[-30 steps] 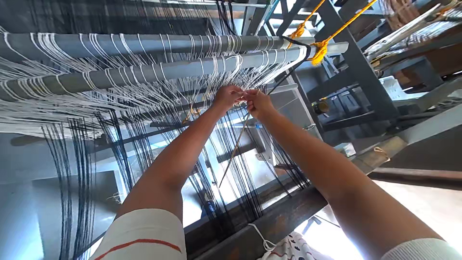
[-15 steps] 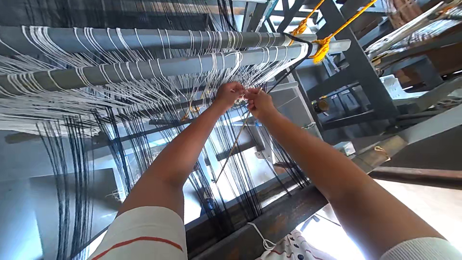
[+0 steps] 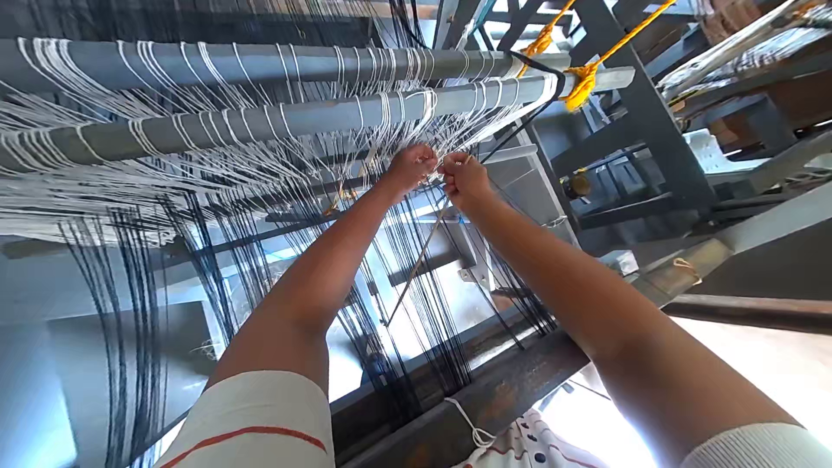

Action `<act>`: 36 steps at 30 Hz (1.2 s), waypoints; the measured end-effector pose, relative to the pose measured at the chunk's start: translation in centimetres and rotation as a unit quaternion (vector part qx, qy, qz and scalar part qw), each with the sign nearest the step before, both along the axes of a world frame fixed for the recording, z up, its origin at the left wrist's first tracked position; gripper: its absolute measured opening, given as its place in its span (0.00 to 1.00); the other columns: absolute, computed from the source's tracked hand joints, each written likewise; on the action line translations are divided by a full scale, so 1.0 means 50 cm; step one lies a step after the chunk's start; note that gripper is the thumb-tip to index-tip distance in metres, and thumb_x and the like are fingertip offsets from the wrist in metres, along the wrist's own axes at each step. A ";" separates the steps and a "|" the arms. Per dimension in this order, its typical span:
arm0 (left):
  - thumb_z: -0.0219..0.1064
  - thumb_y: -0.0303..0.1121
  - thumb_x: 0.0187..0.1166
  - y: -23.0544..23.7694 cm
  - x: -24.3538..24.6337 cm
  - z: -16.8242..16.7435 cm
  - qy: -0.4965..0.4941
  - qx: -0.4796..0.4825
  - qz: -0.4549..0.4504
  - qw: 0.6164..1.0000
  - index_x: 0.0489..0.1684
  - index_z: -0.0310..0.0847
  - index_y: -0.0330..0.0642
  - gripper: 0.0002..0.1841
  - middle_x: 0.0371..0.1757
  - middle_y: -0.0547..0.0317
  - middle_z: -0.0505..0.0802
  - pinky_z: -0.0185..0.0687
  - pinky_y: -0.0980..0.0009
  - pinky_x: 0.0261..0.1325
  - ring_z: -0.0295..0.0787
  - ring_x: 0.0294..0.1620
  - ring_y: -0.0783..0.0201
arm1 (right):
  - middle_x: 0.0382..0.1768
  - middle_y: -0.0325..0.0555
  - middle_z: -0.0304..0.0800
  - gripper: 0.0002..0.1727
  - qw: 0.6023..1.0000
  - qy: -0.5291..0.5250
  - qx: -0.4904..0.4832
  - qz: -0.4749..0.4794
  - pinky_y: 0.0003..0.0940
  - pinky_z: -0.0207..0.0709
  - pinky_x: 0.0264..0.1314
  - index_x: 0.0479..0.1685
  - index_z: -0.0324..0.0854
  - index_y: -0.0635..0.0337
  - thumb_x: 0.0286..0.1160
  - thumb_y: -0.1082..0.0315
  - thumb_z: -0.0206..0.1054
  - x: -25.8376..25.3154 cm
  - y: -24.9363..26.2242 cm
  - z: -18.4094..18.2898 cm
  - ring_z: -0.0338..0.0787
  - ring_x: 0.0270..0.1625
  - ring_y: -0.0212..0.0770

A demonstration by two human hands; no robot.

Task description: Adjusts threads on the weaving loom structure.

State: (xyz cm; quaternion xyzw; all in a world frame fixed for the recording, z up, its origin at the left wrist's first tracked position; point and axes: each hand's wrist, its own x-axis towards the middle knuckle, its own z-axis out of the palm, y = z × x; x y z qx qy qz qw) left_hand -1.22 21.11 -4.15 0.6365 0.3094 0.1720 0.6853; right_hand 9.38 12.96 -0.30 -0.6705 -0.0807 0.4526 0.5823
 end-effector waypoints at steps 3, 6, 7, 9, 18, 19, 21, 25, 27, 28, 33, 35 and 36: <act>0.54 0.25 0.89 0.000 -0.003 0.003 -0.016 -0.041 -0.011 0.999 0.58 0.77 0.30 0.10 0.51 0.50 0.85 0.79 0.66 0.54 0.82 0.48 0.65 | 0.26 0.40 0.79 0.07 1.000 -0.016 -0.002 0.012 0.17 0.61 0.13 0.58 0.68 0.60 0.89 0.74 0.56 -0.004 0.001 0.001 0.66 0.13 0.24; 0.55 0.27 0.89 0.002 -0.001 -0.009 -0.035 -0.063 0.000 0.997 0.57 0.79 0.32 0.10 0.48 0.54 0.86 0.81 0.68 0.52 0.83 0.45 0.69 | 0.27 0.40 0.79 0.06 0.999 -0.020 -0.005 0.024 0.18 0.58 0.13 0.56 0.70 0.60 0.87 0.74 0.59 -0.005 0.001 0.000 0.65 0.14 0.25; 0.56 0.27 0.89 0.002 -0.001 -0.012 -0.040 -0.065 0.004 0.997 0.57 0.80 0.32 0.10 0.48 0.54 0.87 0.81 0.69 0.52 0.84 0.45 0.69 | 0.28 0.40 0.79 0.06 1.000 -0.018 -0.005 0.024 0.18 0.58 0.13 0.55 0.71 0.60 0.87 0.74 0.60 -0.007 0.002 0.000 0.64 0.14 0.25; 0.57 0.27 0.89 0.000 -0.001 -0.011 -0.041 -0.068 0.015 0.997 0.57 0.80 0.32 0.10 0.47 0.55 0.88 0.82 0.71 0.51 0.85 0.44 0.71 | 0.28 0.39 0.79 0.05 1.000 -0.011 -0.004 0.016 0.18 0.59 0.14 0.53 0.73 0.62 0.86 0.74 0.60 -0.010 0.001 -0.001 0.64 0.14 0.24; 0.57 0.30 0.89 -0.006 0.003 0.008 -0.032 -0.127 0.035 0.991 0.57 0.80 0.35 0.10 0.48 0.56 0.87 0.82 0.68 0.53 0.84 0.46 0.69 | 0.24 0.37 0.79 0.12 0.999 -0.044 -0.015 0.007 0.18 0.59 0.14 0.55 0.81 0.66 0.76 0.82 0.66 -0.028 -0.008 -0.009 0.64 0.13 0.23; 0.57 0.30 0.90 -0.006 0.003 0.010 -0.030 -0.128 0.028 0.991 0.58 0.79 0.35 0.10 0.49 0.55 0.87 0.82 0.68 0.55 0.84 0.47 0.68 | 0.25 0.38 0.80 0.12 0.998 -0.054 -0.018 0.005 0.18 0.59 0.15 0.56 0.82 0.67 0.75 0.82 0.67 -0.031 -0.008 -0.010 0.64 0.14 0.24; 0.56 0.29 0.90 -0.006 0.002 0.016 -0.022 -0.124 0.021 0.992 0.59 0.80 0.34 0.11 0.49 0.53 0.87 0.81 0.66 0.55 0.84 0.47 0.67 | 0.26 0.38 0.83 0.10 0.997 -0.075 -0.025 0.004 0.19 0.60 0.15 0.54 0.83 0.66 0.77 0.80 0.67 -0.032 -0.010 -0.013 0.64 0.14 0.24; 0.55 0.31 0.91 -0.004 -0.002 0.018 -0.017 -0.115 0.009 0.993 0.57 0.79 0.36 0.10 0.46 0.57 0.86 0.80 0.68 0.52 0.83 0.44 0.69 | 0.28 0.40 0.81 0.09 0.997 -0.070 -0.024 0.019 0.19 0.60 0.16 0.57 0.78 0.66 0.83 0.75 0.63 -0.030 -0.014 -0.014 0.64 0.15 0.24; 0.55 0.31 0.91 -0.002 -0.002 0.015 -0.018 -0.112 0.004 0.994 0.58 0.79 0.36 0.10 0.48 0.56 0.87 0.81 0.67 0.54 0.84 0.46 0.68 | 0.29 0.40 0.80 0.08 0.998 -0.058 -0.008 0.029 0.19 0.60 0.16 0.58 0.74 0.64 0.87 0.74 0.58 -0.034 -0.017 -0.016 0.65 0.15 0.25; 0.55 0.31 0.91 -0.002 -0.001 0.014 -0.017 -0.109 0.003 0.994 0.57 0.79 0.37 0.10 0.48 0.56 0.87 0.81 0.66 0.53 0.83 0.46 0.68 | 0.29 0.40 0.80 0.07 0.998 -0.052 -0.002 0.031 0.19 0.60 0.16 0.58 0.71 0.63 0.89 0.73 0.56 -0.037 -0.018 -0.015 0.65 0.15 0.25; 0.54 0.29 0.91 -0.011 0.002 0.013 -0.025 -0.105 0.026 0.994 0.63 0.76 0.35 0.11 0.51 0.53 0.86 0.82 0.66 0.54 0.84 0.47 0.67 | 0.21 0.35 0.71 0.07 0.996 -0.080 0.011 0.038 0.20 0.57 0.15 0.42 0.72 0.59 0.90 0.68 0.54 -0.039 -0.026 -0.017 0.61 0.13 0.24; 0.55 0.26 0.90 -0.018 0.007 0.008 -0.038 -0.113 0.070 0.990 0.67 0.70 0.33 0.13 0.53 0.51 0.84 0.83 0.66 0.53 0.85 0.47 0.66 | 0.20 0.34 0.69 0.09 0.992 -0.111 0.007 0.055 0.21 0.60 0.17 0.38 0.74 0.60 0.88 0.68 0.55 -0.030 -0.031 -0.017 0.63 0.14 0.25; 0.55 0.26 0.89 -0.024 0.010 0.007 -0.042 -0.114 0.097 0.988 0.68 0.67 0.32 0.14 0.54 0.49 0.84 0.84 0.67 0.53 0.86 0.47 0.66 | 0.18 0.32 0.68 0.09 0.992 -0.114 0.007 0.053 0.21 0.61 0.17 0.35 0.74 0.59 0.87 0.68 0.56 -0.029 -0.032 -0.017 0.62 0.14 0.25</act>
